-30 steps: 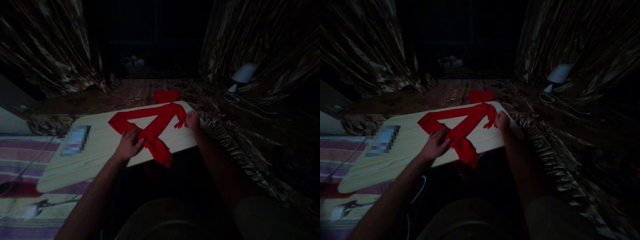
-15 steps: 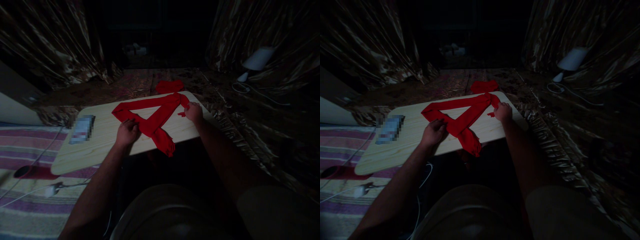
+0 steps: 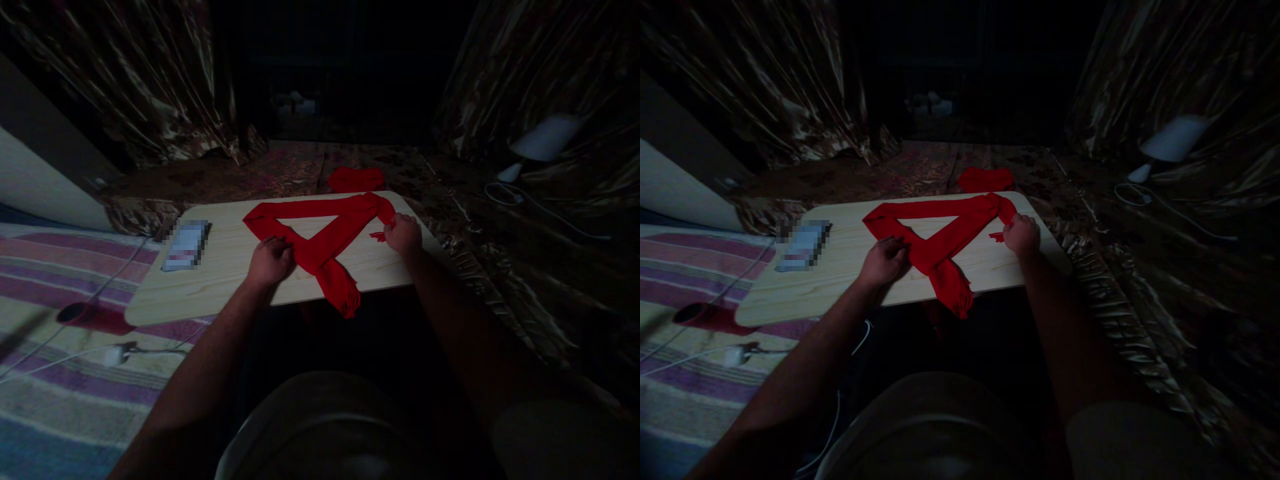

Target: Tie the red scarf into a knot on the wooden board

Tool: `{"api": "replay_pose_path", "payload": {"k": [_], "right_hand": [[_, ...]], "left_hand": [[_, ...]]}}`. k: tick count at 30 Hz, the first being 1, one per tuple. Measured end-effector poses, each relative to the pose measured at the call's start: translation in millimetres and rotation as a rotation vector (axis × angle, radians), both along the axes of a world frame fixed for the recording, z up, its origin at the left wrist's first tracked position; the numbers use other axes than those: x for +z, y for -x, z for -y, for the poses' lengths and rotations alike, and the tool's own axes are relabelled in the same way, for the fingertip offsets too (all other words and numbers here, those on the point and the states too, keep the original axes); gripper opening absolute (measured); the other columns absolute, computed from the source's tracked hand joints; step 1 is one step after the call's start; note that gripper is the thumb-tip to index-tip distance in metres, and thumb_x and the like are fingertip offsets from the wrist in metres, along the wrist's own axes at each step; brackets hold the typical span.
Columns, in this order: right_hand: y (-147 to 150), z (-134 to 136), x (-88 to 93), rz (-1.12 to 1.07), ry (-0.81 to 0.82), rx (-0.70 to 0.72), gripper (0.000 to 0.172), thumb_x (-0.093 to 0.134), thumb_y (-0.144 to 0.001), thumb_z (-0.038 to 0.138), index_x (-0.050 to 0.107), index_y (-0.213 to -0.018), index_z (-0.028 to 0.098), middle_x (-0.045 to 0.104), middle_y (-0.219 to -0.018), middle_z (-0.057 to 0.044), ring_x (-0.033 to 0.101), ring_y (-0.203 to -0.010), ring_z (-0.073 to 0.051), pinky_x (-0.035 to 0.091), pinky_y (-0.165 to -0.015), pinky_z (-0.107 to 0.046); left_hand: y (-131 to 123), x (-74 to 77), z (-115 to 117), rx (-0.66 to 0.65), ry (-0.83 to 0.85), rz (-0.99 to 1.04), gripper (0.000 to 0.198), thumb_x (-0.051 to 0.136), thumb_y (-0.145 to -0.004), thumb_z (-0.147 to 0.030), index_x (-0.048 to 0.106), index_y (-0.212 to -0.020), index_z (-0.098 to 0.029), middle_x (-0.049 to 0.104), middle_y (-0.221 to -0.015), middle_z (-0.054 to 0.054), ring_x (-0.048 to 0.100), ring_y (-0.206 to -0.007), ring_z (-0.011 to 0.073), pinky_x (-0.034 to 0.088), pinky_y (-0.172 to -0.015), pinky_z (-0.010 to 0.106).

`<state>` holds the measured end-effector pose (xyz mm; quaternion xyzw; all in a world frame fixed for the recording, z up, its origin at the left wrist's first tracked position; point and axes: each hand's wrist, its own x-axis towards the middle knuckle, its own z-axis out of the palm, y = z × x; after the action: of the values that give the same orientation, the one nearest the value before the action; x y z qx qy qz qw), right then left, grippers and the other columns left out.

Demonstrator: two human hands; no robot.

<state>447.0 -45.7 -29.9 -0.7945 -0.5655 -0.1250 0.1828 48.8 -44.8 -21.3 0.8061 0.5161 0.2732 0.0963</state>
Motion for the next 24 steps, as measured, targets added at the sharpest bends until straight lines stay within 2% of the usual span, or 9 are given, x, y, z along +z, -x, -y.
{"api": "replay_pose_path", "payload": {"k": [17,24], "right_hand": [[-2.0,0.7,-1.2,0.013,-0.011,0.001,0.029,0.053,-0.09,0.027,0.068,-0.109,0.011,0.071,-0.108,-0.02,0.06,-0.102,-0.032,0.045,-0.09,-0.04],[3.7,4.7,5.4,-0.039,-0.015,-0.005,0.021,0.053,-0.091,0.023,0.067,-0.103,0.013,0.07,-0.105,-0.019,0.064,-0.102,-0.032,0.048,-0.089,-0.04]], "left_hand": [[-0.7,1.3,-0.1,-0.018,-0.021,-0.011,0.042,0.048,-0.093,-0.036,0.081,-0.112,-0.019,0.075,-0.128,0.01,0.062,-0.131,0.028,0.044,-0.119,0.045],[-0.3,-2.9,-2.9,-0.004,-0.017,0.003,0.043,0.049,-0.093,-0.038,0.08,-0.117,-0.021,0.073,-0.132,0.009,0.061,-0.132,0.0287,0.045,-0.118,0.045]]}}
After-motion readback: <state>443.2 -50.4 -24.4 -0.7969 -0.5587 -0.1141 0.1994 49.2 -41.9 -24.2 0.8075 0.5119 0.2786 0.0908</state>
